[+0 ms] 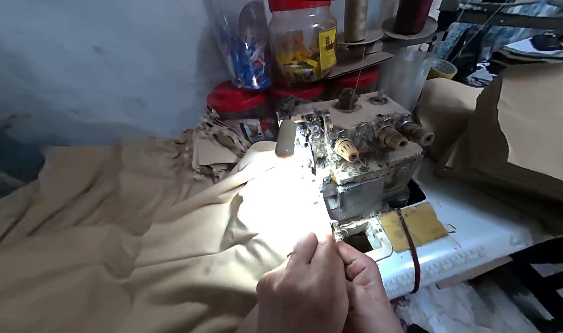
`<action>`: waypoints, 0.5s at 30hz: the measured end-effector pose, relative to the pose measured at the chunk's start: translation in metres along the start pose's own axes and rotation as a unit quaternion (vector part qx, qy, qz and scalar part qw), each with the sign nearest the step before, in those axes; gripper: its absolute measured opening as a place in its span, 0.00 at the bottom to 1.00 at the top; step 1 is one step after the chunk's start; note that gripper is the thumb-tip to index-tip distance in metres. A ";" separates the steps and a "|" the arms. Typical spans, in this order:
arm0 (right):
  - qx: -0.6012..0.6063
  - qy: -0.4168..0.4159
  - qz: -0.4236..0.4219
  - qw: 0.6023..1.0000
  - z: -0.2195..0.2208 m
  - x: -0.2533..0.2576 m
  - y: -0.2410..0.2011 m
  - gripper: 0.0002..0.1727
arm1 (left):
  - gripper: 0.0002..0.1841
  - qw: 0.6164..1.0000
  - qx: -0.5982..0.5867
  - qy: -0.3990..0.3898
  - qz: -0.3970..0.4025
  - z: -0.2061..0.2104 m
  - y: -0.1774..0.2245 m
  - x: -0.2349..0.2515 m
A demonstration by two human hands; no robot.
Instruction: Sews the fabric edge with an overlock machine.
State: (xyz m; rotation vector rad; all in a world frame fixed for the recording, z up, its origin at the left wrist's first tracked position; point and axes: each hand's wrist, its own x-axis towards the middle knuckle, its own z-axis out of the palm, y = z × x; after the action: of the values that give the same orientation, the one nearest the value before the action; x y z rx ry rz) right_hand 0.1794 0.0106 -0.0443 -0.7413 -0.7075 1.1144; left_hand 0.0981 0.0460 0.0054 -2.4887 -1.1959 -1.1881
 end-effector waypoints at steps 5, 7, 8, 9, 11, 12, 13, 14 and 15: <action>0.035 0.007 0.013 0.999 0.000 0.001 0.002 0.14 | 0.10 1.000 -0.008 -0.011 0.000 0.003 -0.002 -0.006; 0.026 0.009 0.013 1.000 0.000 0.000 0.003 0.13 | 0.09 0.999 -0.025 -0.023 -0.003 0.002 -0.002 -0.011; 0.012 0.007 0.016 1.000 0.000 0.000 0.003 0.13 | 0.09 0.998 -0.040 -0.040 -0.008 -0.003 -0.003 -0.012; -0.005 0.004 0.021 1.000 -0.001 -0.001 0.002 0.12 | 0.09 0.996 -0.066 -0.064 -0.016 -0.009 -0.005 -0.013; -0.047 -0.007 0.037 0.998 -0.006 -0.007 0.002 0.13 | 0.10 0.984 -0.137 -0.108 -0.040 -0.030 -0.022 -0.009; -0.076 -0.011 0.054 0.996 -0.009 -0.014 0.002 0.14 | 0.12 0.982 -0.148 -0.102 -0.052 -0.043 -0.039 -0.006; -0.112 -0.013 0.072 0.991 -0.014 -0.023 0.003 0.13 | 0.15 0.986 -0.128 -0.083 -0.063 -0.057 -0.060 -0.003; -0.141 -0.014 0.095 0.985 -0.021 -0.035 0.005 0.11 | 0.22 0.992 -0.084 -0.057 -0.077 -0.070 -0.088 -0.002; -0.162 -0.018 0.120 0.979 -0.030 -0.049 0.012 0.07 | 0.33 0.992 -0.029 -0.048 -0.111 -0.086 -0.113 -0.005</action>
State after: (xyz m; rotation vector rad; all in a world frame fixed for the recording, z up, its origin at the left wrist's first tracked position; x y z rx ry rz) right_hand 0.1837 -0.0379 -0.0769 -1.1092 -0.8582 1.2480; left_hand -0.0352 0.0830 0.0374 -2.5324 -1.5201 -1.1789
